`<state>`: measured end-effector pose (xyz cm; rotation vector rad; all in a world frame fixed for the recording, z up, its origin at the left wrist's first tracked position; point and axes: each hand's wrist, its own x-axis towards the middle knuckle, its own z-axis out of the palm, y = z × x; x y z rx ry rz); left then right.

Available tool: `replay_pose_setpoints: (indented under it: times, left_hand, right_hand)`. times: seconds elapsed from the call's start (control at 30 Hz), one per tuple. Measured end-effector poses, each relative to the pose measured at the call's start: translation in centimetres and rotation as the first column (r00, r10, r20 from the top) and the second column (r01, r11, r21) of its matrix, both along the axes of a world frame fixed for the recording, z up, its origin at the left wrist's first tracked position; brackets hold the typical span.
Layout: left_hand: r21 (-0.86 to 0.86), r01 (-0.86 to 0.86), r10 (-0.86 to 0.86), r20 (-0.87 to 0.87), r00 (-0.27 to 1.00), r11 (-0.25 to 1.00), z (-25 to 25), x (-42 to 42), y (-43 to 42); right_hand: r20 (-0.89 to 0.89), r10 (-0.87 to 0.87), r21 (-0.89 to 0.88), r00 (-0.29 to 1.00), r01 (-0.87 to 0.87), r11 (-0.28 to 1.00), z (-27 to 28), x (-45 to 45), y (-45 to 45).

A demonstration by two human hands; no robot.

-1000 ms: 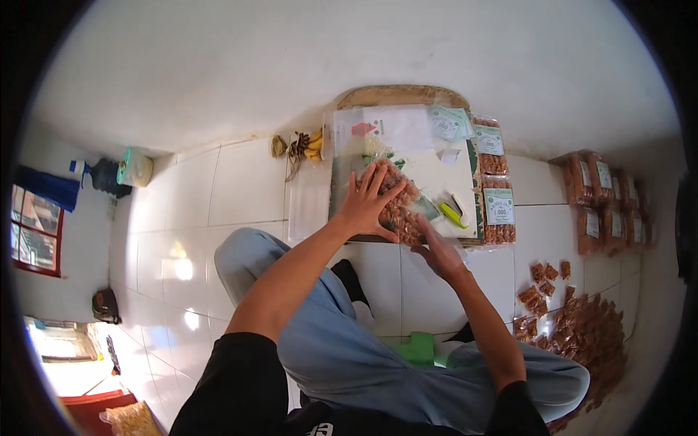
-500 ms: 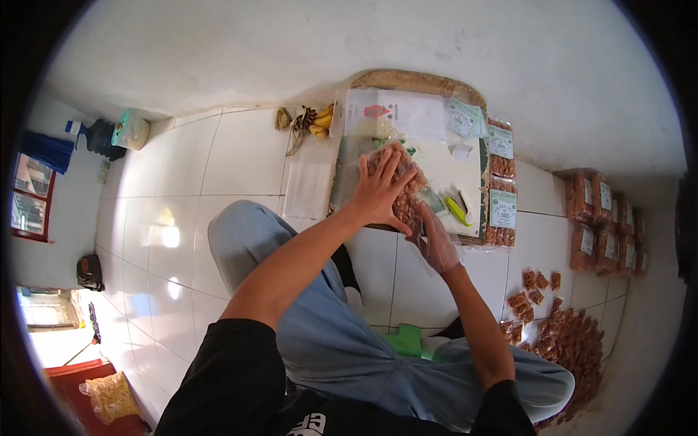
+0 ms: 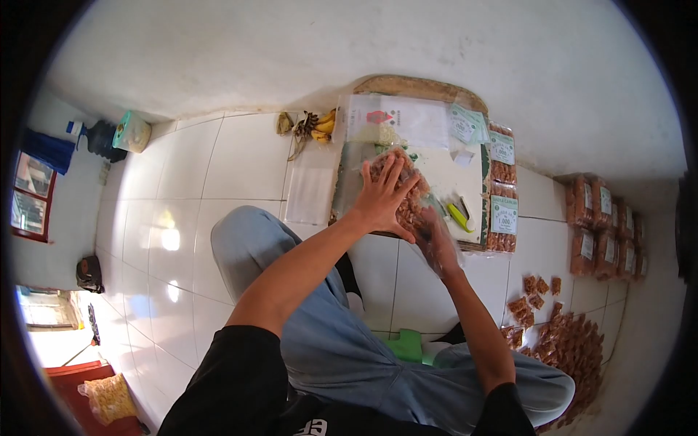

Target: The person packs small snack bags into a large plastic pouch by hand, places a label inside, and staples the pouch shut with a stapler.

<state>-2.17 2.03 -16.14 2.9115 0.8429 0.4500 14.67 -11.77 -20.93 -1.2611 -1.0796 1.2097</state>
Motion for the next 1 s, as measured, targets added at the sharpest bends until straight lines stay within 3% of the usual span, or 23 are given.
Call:
replay_pose_setpoints:
  times: [0.03,0.07,0.13,0.23,0.3,0.43,0.53,0.6,0.73,1.0]
  left_hand:
    - [-0.005,-0.013,0.013,0.002,1.000,1.000,-0.1,0.1,0.0]
    - [-0.013,-0.023,0.023,0.002,1.000,1.000,-0.2,0.1,-0.2]
    - [-0.018,-0.026,0.026,0.010,1.000,0.999,-0.3,0.2,-0.3]
    - [-0.028,-0.012,0.012,0.003,1.000,1.000,-0.3,0.4,0.3]
    - [-0.043,0.008,-0.010,-0.026,1.000,0.999,0.1,-0.2,0.8]
    - [-0.011,0.024,-0.025,-0.120,0.992,1.000,1.1,-1.9,2.3]
    - [-0.078,-0.036,0.018,-0.217,0.976,0.996,1.3,-2.0,2.6]
    - [-0.145,-0.027,0.007,-0.139,0.990,0.989,1.0,-1.8,2.6]
    - [-0.151,-0.009,-0.010,-0.126,0.992,0.989,0.9,-1.4,2.5]
    - [-0.103,-0.052,0.035,-0.157,0.987,0.993,1.1,-0.7,1.7]
  right_hand:
    - [-0.289,-0.056,-0.082,0.956,0.034,0.996,0.0,-0.1,0.3]
    - [0.007,0.032,-0.058,0.999,-0.032,0.998,0.2,0.2,0.5]
    - [0.299,0.101,-0.054,0.949,-0.088,0.995,-0.2,0.3,0.6]
    - [0.254,-0.018,0.131,0.967,-0.016,0.991,0.0,0.2,0.7]
    - [0.736,-0.024,0.135,0.677,-0.111,0.985,2.5,0.4,-0.1]
    - [0.656,-0.022,0.215,0.754,-0.158,0.964,4.0,1.4,-0.3]
    - [0.410,0.088,0.140,0.908,-0.158,0.978,2.7,1.6,-0.3]
    - [0.725,-0.100,0.281,0.681,-0.160,0.946,0.3,1.5,-0.1]
    - [0.674,-0.155,0.351,0.722,-0.129,0.927,0.7,1.5,-0.3]
    - [0.688,-0.163,0.299,0.708,-0.071,0.952,1.9,0.3,-0.3]
